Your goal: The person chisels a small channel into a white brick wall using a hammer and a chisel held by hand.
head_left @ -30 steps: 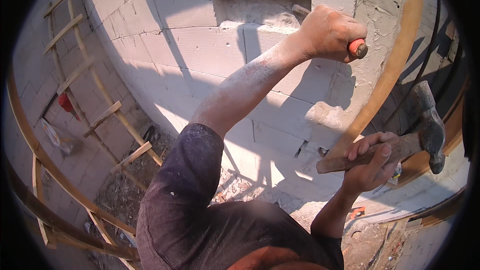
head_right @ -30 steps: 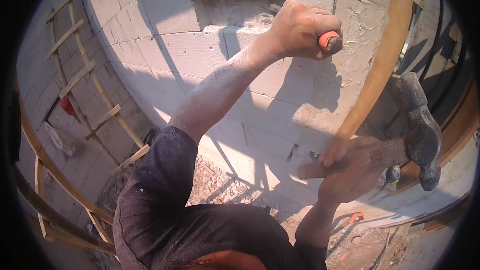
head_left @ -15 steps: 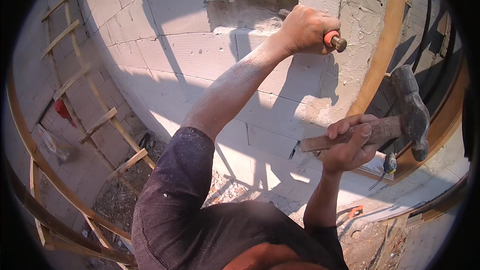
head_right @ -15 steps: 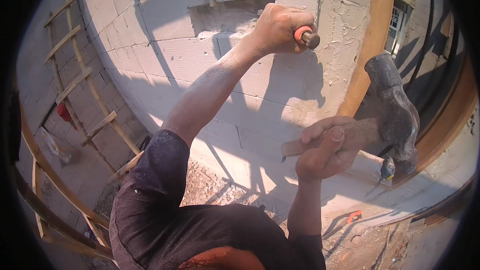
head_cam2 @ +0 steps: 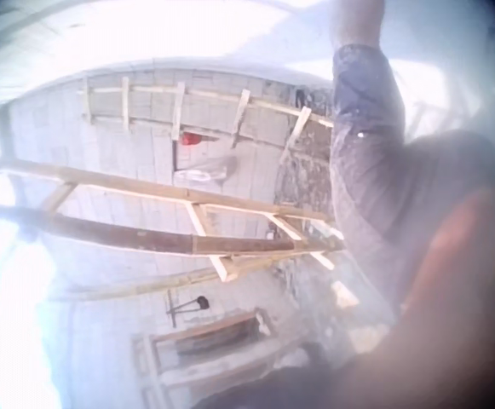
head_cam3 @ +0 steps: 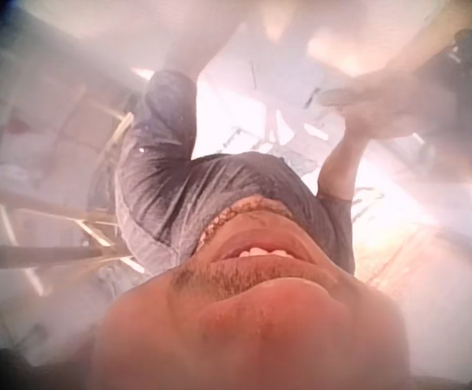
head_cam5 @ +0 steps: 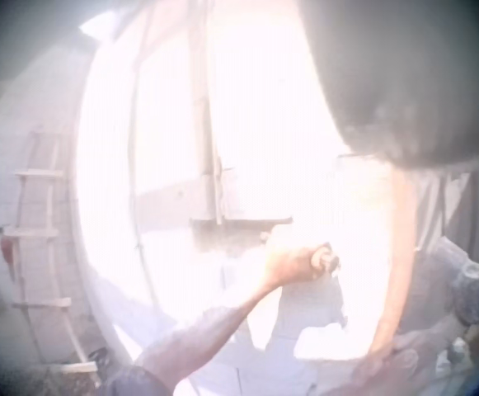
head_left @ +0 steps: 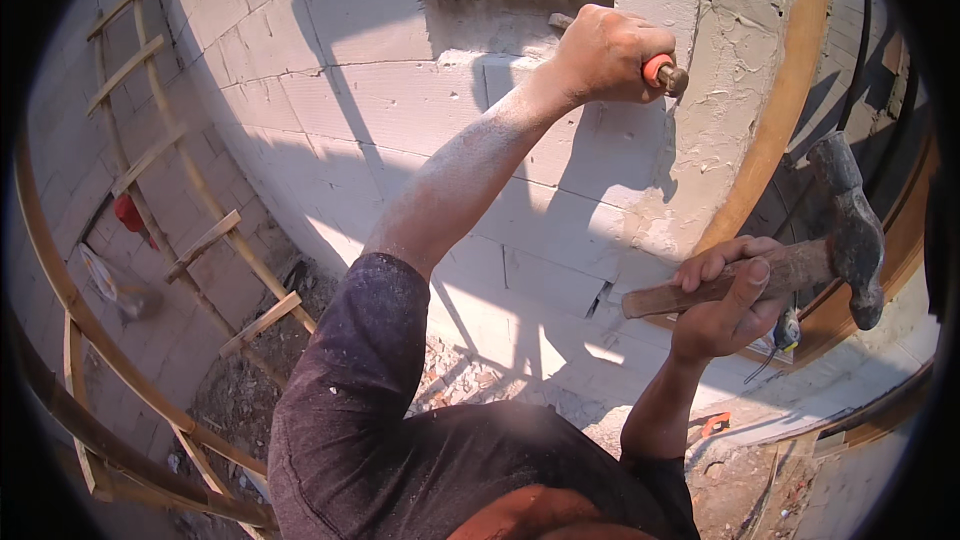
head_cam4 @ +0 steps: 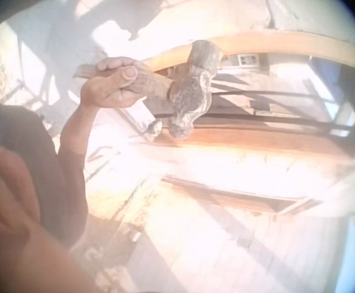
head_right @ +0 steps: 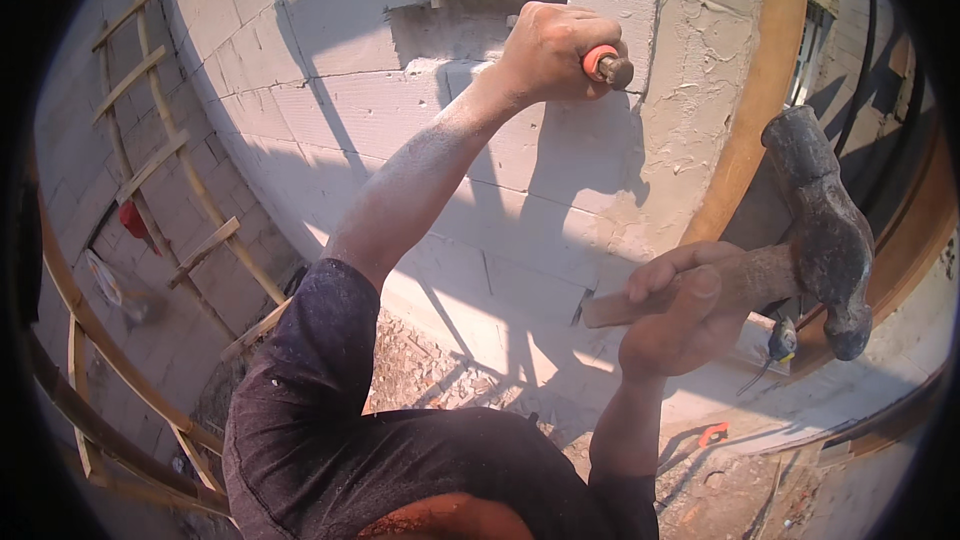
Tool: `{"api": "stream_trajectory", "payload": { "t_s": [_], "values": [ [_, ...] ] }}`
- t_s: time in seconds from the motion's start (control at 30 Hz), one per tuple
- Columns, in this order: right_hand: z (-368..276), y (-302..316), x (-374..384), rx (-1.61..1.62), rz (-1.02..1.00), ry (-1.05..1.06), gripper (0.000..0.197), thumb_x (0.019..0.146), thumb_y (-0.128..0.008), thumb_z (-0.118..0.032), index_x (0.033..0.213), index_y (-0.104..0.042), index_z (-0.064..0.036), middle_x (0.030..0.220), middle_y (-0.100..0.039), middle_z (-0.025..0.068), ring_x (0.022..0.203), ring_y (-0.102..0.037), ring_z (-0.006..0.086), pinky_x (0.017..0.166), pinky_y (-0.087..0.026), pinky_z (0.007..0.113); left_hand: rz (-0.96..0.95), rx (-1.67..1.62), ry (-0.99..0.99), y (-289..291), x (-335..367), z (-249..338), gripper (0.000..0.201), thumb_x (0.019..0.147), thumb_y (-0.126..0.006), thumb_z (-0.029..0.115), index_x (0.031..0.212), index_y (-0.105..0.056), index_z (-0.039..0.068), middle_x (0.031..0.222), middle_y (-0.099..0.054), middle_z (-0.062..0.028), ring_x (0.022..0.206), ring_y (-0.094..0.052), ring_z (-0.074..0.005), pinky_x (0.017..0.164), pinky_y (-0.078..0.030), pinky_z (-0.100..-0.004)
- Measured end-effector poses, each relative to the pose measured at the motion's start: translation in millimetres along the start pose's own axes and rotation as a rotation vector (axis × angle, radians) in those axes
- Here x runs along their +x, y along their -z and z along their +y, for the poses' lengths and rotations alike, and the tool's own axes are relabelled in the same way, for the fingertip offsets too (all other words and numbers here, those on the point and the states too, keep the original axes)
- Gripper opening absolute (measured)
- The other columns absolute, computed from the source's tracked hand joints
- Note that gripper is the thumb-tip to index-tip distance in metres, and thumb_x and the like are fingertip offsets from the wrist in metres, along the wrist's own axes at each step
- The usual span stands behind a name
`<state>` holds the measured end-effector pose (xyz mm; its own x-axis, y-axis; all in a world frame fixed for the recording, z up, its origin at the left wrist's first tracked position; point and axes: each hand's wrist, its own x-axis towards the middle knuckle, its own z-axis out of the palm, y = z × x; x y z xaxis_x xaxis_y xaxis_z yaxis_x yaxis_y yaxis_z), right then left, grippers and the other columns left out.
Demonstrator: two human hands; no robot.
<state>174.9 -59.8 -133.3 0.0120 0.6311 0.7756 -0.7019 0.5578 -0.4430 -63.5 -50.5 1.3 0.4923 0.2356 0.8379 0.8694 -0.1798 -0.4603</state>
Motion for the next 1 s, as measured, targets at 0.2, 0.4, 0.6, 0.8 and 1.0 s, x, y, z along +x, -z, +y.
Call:
{"api": "stream_trajectory", "payload": {
  "t_s": [0.2, 0.4, 0.6, 0.8, 1.0],
  "values": [
    [1.9, -9.6, -9.8, 0.042, 0.107, 0.052, 0.038, 0.106, -0.046, -0.038, 0.098, -0.045, -0.0010, 0.068, -0.047, 0.0110, 0.047, -0.047, 0.0167, 0.045, -0.046, 0.030, 0.016, -0.050, -0.033, 1.5, -3.7, -4.6, 0.016, 0.060, -0.073, 0.012, 0.070, -0.062, 0.017, 0.063, -0.062, 0.0003, 0.059, -0.064, -0.0204, 0.051, -0.050, -0.0342],
    [38.2, -28.6, -12.5, -0.315, -0.152, -0.103, 0.029, 0.107, -0.046, -0.030, 0.099, -0.045, -0.0022, 0.065, -0.047, 0.0076, 0.048, -0.047, 0.0118, 0.044, -0.044, 0.026, 0.013, -0.035, -0.034, -0.1, -6.7, -6.5, 0.017, 0.059, -0.075, 0.013, 0.071, -0.063, 0.018, 0.063, -0.062, 0.0006, 0.060, -0.065, -0.0206, 0.051, -0.050, -0.0349],
    [41.4, -27.4, -10.9, 0.057, 0.044, 0.085, 0.024, 0.107, -0.047, -0.021, 0.094, -0.045, -0.0003, 0.063, -0.048, 0.0052, 0.048, -0.048, 0.0092, 0.043, -0.042, 0.024, -0.053, 0.001, -0.018, -2.2, 0.0, -7.9, 0.017, 0.061, -0.076, 0.016, 0.073, -0.063, 0.017, 0.064, -0.063, -0.0005, 0.059, -0.065, -0.0221, 0.051, -0.050, -0.0358],
    [21.8, -24.4, 5.5, -0.083, -0.142, -0.286, 0.021, 0.107, -0.048, -0.022, 0.097, -0.045, -0.0031, 0.062, -0.046, 0.0033, 0.046, -0.046, 0.0089, 0.041, -0.041, 0.024, -0.046, 0.061, 0.037, -0.5, -4.0, -13.2, 0.018, 0.061, -0.077, 0.017, 0.073, -0.063, 0.017, 0.063, -0.063, -0.0010, 0.059, -0.064, -0.0229, 0.051, -0.050, -0.0369],
    [27.6, -36.2, 9.4, -0.178, -0.053, -0.215, 0.027, 0.107, -0.049, -0.029, 0.098, -0.045, -0.0039, 0.064, -0.048, 0.0033, 0.047, -0.049, 0.0096, 0.041, -0.043, 0.024, -0.051, 0.044, 0.050, -3.7, -4.2, -9.9, 0.019, 0.065, -0.076, 0.026, 0.072, -0.061, 0.016, 0.066, -0.065, -0.0036, 0.063, -0.067, -0.0260, 0.055, -0.052, -0.0405]
  ]
}}
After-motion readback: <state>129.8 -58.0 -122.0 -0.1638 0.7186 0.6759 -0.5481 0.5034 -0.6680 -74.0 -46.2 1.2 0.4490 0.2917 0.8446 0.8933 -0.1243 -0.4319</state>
